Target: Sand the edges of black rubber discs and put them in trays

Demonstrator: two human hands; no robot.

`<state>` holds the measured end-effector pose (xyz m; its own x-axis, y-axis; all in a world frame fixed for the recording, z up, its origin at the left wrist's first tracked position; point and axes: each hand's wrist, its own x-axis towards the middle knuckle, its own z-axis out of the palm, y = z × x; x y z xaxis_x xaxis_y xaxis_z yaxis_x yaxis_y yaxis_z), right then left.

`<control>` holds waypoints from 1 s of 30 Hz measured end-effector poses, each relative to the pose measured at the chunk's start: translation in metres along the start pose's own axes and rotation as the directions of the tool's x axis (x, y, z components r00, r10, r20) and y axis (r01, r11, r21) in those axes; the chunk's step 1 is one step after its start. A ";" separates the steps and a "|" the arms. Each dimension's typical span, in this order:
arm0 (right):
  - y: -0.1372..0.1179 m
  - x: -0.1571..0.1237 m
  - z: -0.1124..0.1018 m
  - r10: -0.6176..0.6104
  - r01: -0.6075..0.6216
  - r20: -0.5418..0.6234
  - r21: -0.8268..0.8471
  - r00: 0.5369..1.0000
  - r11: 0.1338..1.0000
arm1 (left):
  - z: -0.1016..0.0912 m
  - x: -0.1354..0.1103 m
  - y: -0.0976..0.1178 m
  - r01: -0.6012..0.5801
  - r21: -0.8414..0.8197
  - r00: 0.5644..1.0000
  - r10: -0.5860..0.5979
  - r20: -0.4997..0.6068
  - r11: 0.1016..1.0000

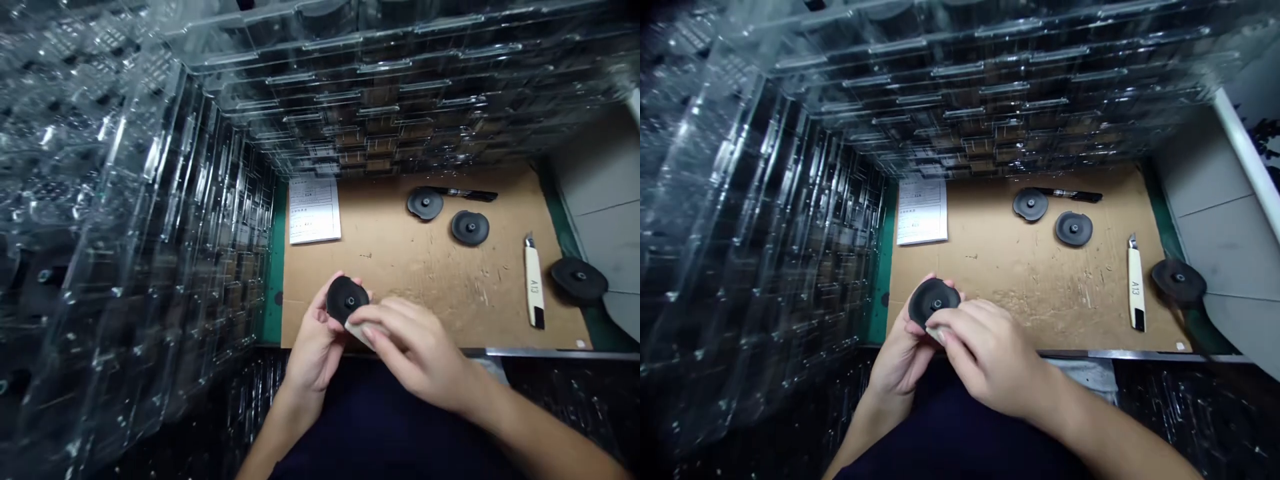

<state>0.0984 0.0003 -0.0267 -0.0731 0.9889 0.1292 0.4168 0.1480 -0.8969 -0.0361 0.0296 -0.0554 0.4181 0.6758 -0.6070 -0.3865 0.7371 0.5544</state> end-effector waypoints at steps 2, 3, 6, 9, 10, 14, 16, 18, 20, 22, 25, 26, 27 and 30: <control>-0.007 -0.003 -0.003 -0.032 0.031 -0.063 -0.027 0.998 0.999 | 0.005 -0.008 -0.001 -0.026 -0.002 0.999 0.026 0.028 1.000; -0.011 -0.005 -0.004 -0.054 0.047 -0.127 -0.057 0.991 0.997 | 0.007 -0.012 -0.001 -0.030 0.002 0.998 0.030 0.053 1.000; -0.019 -0.018 -0.004 -0.150 0.133 -0.184 -0.101 0.971 0.986 | 0.010 -0.021 -0.002 -0.026 0.013 0.991 0.024 0.129 1.000; -0.025 -0.032 -0.004 -0.156 0.152 -0.120 -0.041 0.980 0.987 | 0.010 -0.029 -0.003 -0.012 0.010 0.984 0.010 0.176 1.000; -0.026 -0.034 -0.004 -0.134 0.130 -0.135 -0.039 0.982 0.991 | 0.010 -0.032 -0.005 -0.016 0.015 0.984 0.013 0.178 1.000; -0.030 -0.038 -0.005 -0.161 0.135 -0.258 -0.115 0.953 0.984 | 0.012 -0.039 -0.009 -0.056 0.072 0.979 0.041 0.198 0.996; -0.031 -0.047 -0.008 -0.223 0.203 -0.211 -0.114 0.952 0.973 | 0.012 -0.043 -0.009 -0.051 0.073 0.972 0.033 0.232 0.996; -0.031 -0.059 -0.013 -0.200 0.187 -0.140 -0.099 0.970 0.977 | 0.013 -0.046 -0.008 -0.025 0.063 0.968 0.008 0.250 0.998; -0.031 -0.068 -0.019 -0.089 0.068 -0.171 -0.126 0.981 0.990 | 0.014 -0.048 -0.009 -0.009 0.060 0.969 -0.006 0.247 0.998; -0.031 -0.066 -0.026 -0.047 -0.001 -0.233 -0.202 0.971 0.979 | 0.017 -0.049 -0.011 -0.001 0.067 0.973 -0.014 0.229 0.998; -0.027 -0.049 -0.034 -0.313 0.273 -0.109 -0.281 0.943 0.920 | 0.024 -0.052 -0.014 0.056 0.095 0.972 -0.076 0.222 0.994; -0.025 -0.042 -0.035 -0.409 0.388 -0.035 -0.249 0.912 0.887 | 0.025 -0.053 -0.015 0.073 0.106 0.970 -0.095 0.224 0.992; -0.023 -0.037 -0.036 -0.457 0.450 0.014 -0.201 0.889 0.870 | 0.025 -0.054 -0.015 0.082 0.117 0.968 -0.107 0.227 0.990; -0.023 -0.033 -0.035 -0.308 0.297 -0.045 -0.166 0.950 0.940 | 0.023 -0.056 -0.016 0.068 0.120 0.970 -0.094 0.223 0.990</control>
<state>0.1230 -0.0349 0.0040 -0.1568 0.8946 0.4185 0.5204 0.4350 -0.7348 -0.0349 -0.0198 -0.0170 0.6254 0.5872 -0.5138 -0.2557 0.7764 0.5760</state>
